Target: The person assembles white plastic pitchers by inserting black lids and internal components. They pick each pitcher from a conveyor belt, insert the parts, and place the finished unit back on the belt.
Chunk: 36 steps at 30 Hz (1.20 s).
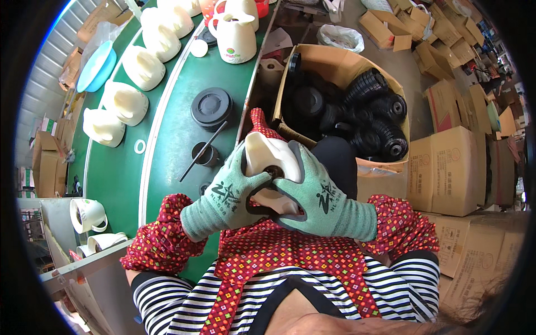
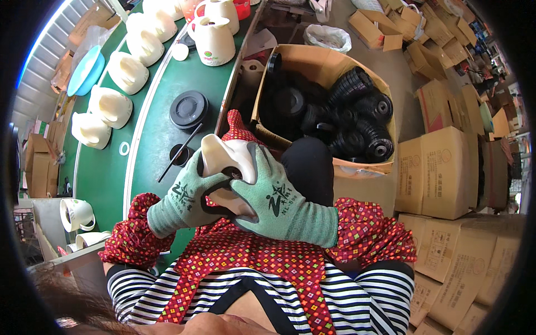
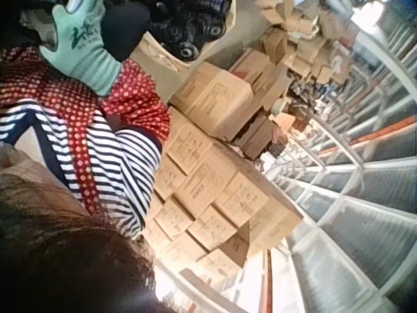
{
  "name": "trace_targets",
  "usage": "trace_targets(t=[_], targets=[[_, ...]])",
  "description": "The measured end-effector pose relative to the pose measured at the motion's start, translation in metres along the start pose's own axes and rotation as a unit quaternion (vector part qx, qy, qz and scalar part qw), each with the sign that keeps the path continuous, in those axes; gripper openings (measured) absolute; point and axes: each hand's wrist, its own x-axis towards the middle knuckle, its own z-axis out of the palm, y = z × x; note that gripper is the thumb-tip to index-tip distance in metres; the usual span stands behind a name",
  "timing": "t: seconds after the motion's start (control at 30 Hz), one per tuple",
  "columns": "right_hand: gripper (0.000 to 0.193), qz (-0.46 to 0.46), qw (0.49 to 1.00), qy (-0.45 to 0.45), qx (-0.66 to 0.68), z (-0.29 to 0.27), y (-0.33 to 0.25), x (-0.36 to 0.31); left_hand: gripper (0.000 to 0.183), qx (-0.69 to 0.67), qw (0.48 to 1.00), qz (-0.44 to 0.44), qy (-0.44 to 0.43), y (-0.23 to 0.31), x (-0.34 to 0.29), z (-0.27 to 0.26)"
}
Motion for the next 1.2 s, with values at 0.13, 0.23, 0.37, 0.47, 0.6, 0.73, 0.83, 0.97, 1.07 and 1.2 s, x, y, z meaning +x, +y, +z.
trace_targets(t=[0.13, 0.23, 0.37, 0.47, 0.6, 0.73, 0.83, 0.97, 1.07, 1.2], targets=[[0.074, -0.016, 1.000, -0.012, -0.010, -0.002, -0.003, 0.002, 0.077, 0.017, 1.000, -0.003, 0.016, 0.000, 0.002, 0.009], [0.069, -0.027, 1.000, -0.002, 0.011, -0.010, -0.002, 0.007, 0.075, 0.017, 0.999, -0.011, 0.032, 0.004, 0.001, 0.006], [0.080, -0.045, 0.990, 0.030, 0.132, -0.025, 0.009, 0.012, 0.092, 0.006, 0.997, -0.002, 0.078, 0.000, -0.009, 0.000], [0.082, -0.011, 0.931, 0.109, 0.349, -0.016, 0.038, 0.009, 0.119, -0.025, 0.991, -0.012, 0.133, -0.003, -0.014, -0.001], [0.062, 0.244, 0.773, 0.157, 0.564, 0.008, 0.082, 0.027, 0.121, -0.044, 0.985, -0.019, 0.165, 0.000, -0.013, 0.008], [0.052, 0.287, 0.685, -0.009, 0.669, 0.043, 0.135, 0.046, 0.107, -0.010, 0.982, 0.075, 0.172, 0.015, -0.003, 0.017], [0.052, 0.292, 0.578, -0.032, 0.761, 0.043, 0.134, 0.062, 0.082, 0.062, 0.977, 0.155, 0.133, 0.021, -0.010, 0.044], [0.040, 0.211, 0.704, 0.147, 0.662, 0.070, 0.215, 0.033, 0.069, 0.006, 0.977, 0.203, 0.069, -0.004, -0.026, 0.053], [0.027, 0.150, 0.845, 0.237, 0.455, 0.093, 0.257, -0.010, 0.078, 0.063, 0.994, -0.039, 0.079, -0.068, -0.066, 0.046], [0.025, 0.185, 0.851, 0.269, 0.410, 0.086, 0.176, -0.001, 0.105, 0.111, 0.916, -0.332, 0.195, -0.147, -0.120, 0.043]])
